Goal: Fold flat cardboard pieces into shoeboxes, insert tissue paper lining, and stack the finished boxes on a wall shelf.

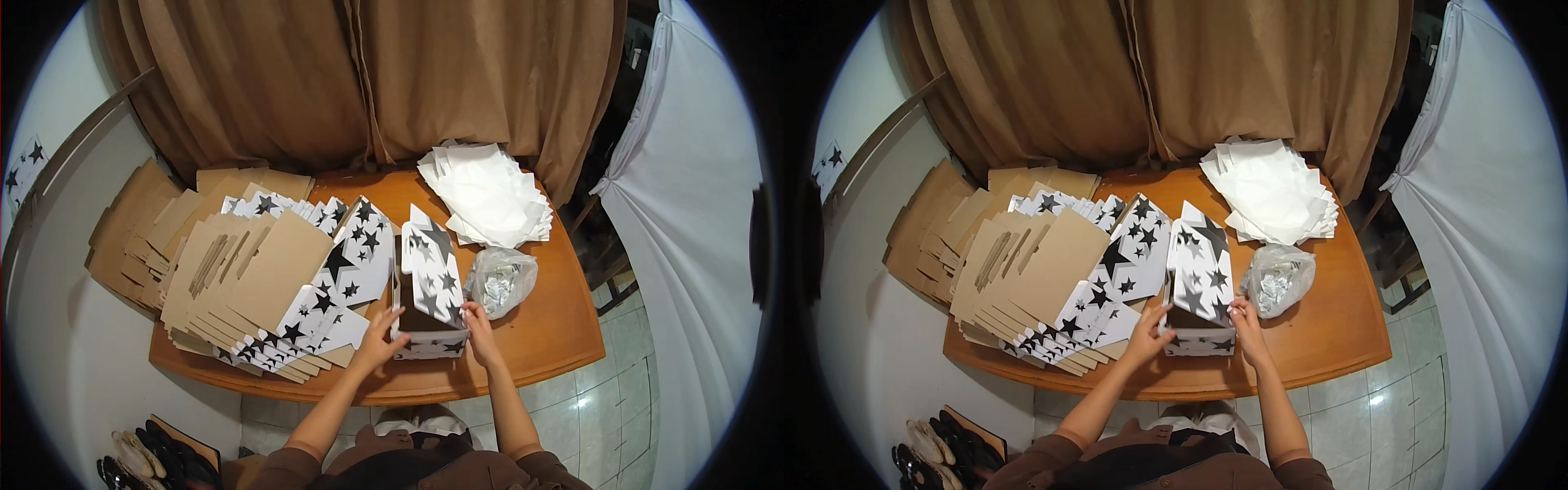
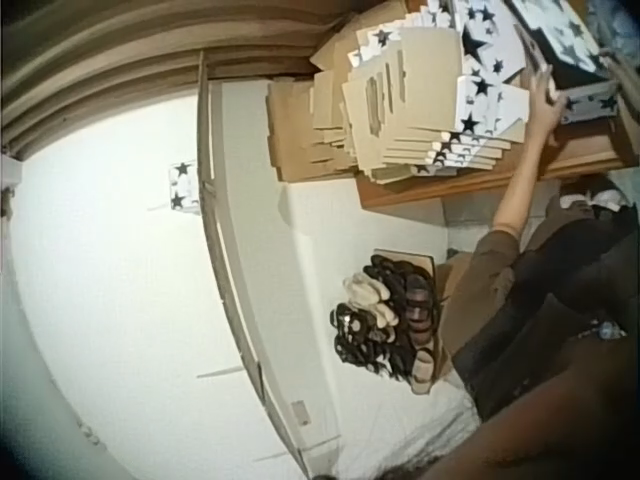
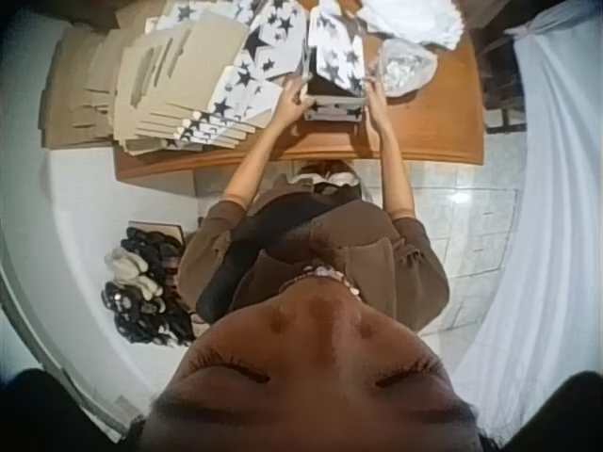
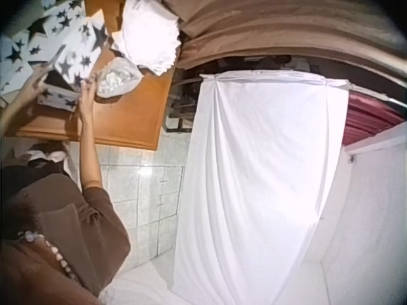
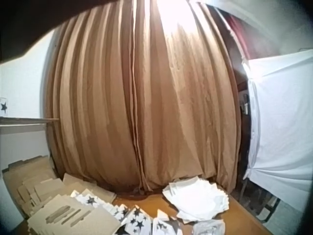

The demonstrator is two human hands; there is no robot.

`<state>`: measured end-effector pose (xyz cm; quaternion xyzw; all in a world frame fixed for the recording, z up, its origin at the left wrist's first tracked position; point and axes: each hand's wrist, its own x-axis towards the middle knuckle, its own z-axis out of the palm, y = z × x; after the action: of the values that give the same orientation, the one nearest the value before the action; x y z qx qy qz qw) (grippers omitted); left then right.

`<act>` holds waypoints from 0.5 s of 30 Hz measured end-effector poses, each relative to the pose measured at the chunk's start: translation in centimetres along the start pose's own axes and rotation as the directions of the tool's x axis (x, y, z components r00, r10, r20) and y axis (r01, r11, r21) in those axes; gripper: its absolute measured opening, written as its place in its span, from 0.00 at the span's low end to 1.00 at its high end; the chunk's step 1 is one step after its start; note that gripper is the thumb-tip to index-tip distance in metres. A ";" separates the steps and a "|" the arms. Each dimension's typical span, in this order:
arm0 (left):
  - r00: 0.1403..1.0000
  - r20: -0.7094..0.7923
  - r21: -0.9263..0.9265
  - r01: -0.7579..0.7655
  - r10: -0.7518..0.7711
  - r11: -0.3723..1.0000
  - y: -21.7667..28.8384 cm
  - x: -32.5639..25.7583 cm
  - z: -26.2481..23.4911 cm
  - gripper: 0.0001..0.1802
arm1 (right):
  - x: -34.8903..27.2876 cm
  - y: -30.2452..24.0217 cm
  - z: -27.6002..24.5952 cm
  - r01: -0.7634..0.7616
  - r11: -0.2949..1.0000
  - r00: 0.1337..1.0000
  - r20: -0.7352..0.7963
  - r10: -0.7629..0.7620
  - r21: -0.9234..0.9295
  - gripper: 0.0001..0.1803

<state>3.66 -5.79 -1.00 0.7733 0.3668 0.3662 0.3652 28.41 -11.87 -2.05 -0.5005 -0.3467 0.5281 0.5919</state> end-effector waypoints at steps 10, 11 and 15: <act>0.989 0.028 0.178 -0.148 0.145 0.973 2.0 -7.5 5.5 0.13 | -6.5 2.1 -2.1 0.316 0.824 0.949 0.157 -0.275 -0.471 0.19; 0.978 0.095 0.217 -0.203 0.186 0.955 2.5 -8.1 5.9 0.14 | -7.3 2.2 -3.1 0.311 0.824 0.950 0.160 -0.267 -0.474 0.19; 0.983 0.125 0.167 -0.158 0.138 0.973 6.0 -11.2 8.5 0.18 | -10.0 1.7 -6.5 0.378 0.719 0.915 0.118 -0.386 -0.583 0.19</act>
<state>7.38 -20.41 -3.26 0.8472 0.3179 0.3144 0.2868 32.02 -23.11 -4.18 -0.5810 -0.5865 0.2562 0.5028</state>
